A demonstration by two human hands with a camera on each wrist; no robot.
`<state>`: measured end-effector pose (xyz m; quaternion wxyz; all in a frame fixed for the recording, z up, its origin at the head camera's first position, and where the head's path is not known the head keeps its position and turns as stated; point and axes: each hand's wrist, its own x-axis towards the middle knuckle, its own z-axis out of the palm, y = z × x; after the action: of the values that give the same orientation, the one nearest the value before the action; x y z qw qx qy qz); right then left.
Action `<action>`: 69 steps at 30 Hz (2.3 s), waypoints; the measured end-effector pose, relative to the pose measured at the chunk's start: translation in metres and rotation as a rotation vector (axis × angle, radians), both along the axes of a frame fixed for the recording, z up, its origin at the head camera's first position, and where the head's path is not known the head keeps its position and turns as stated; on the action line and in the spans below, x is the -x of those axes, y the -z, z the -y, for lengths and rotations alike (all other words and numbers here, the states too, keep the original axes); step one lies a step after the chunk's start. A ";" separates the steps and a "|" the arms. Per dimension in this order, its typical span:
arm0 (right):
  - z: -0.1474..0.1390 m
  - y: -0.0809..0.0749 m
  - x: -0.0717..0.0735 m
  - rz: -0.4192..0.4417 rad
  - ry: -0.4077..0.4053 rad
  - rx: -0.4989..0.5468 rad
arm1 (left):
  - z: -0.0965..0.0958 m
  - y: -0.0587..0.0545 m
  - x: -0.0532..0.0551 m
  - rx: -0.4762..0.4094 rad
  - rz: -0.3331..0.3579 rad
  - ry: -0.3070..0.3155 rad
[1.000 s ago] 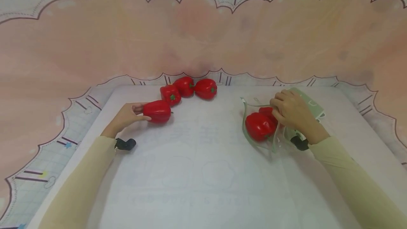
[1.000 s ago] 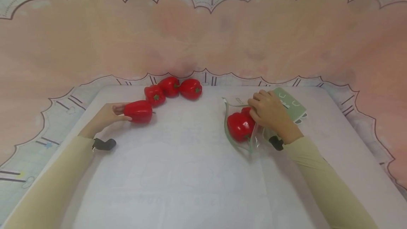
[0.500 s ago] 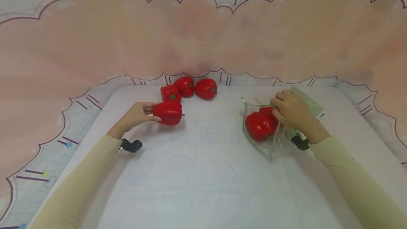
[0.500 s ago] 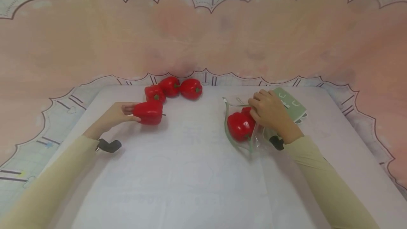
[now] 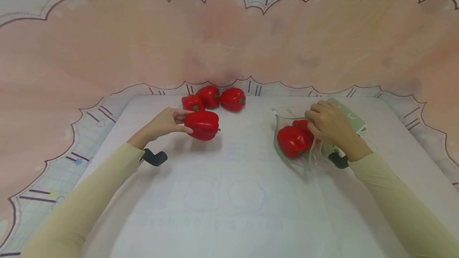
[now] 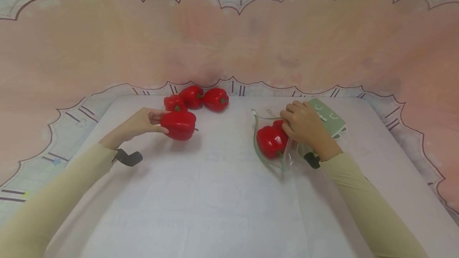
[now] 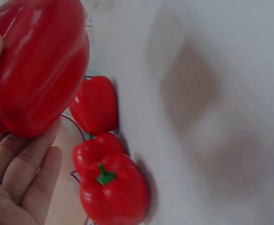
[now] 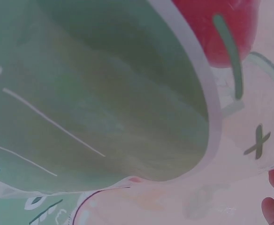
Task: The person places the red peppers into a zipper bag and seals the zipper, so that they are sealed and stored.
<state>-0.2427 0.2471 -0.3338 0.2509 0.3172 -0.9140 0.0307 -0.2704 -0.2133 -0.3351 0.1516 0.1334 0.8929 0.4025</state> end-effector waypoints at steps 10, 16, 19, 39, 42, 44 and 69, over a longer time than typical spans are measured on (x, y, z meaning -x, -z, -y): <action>0.000 0.001 0.000 -0.015 -0.011 -0.003 | -0.027 -0.014 0.007 -0.093 0.020 0.016; -0.002 0.001 0.000 -0.023 -0.016 0.005 | -0.049 -0.010 0.010 -0.182 0.026 0.051; -0.002 0.002 0.000 -0.025 -0.017 0.008 | -0.060 -0.007 0.010 -0.229 0.022 0.065; -0.003 0.003 0.003 -0.021 -0.004 0.012 | -0.138 0.026 0.022 -0.350 0.055 0.217; -0.003 0.003 0.003 -0.021 -0.003 0.009 | -0.147 0.031 0.022 -0.371 0.049 0.260; -0.003 0.002 0.003 -0.019 -0.001 0.006 | -0.153 0.034 0.021 -0.381 0.048 0.278; -0.001 -0.004 0.002 -0.028 -0.017 0.017 | -0.179 0.059 0.017 -0.328 0.092 0.536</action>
<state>-0.2446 0.2483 -0.3300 0.2661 0.3233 -0.9074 0.0361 -0.2876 -0.0346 -0.3942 0.2692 0.3682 0.7412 0.4926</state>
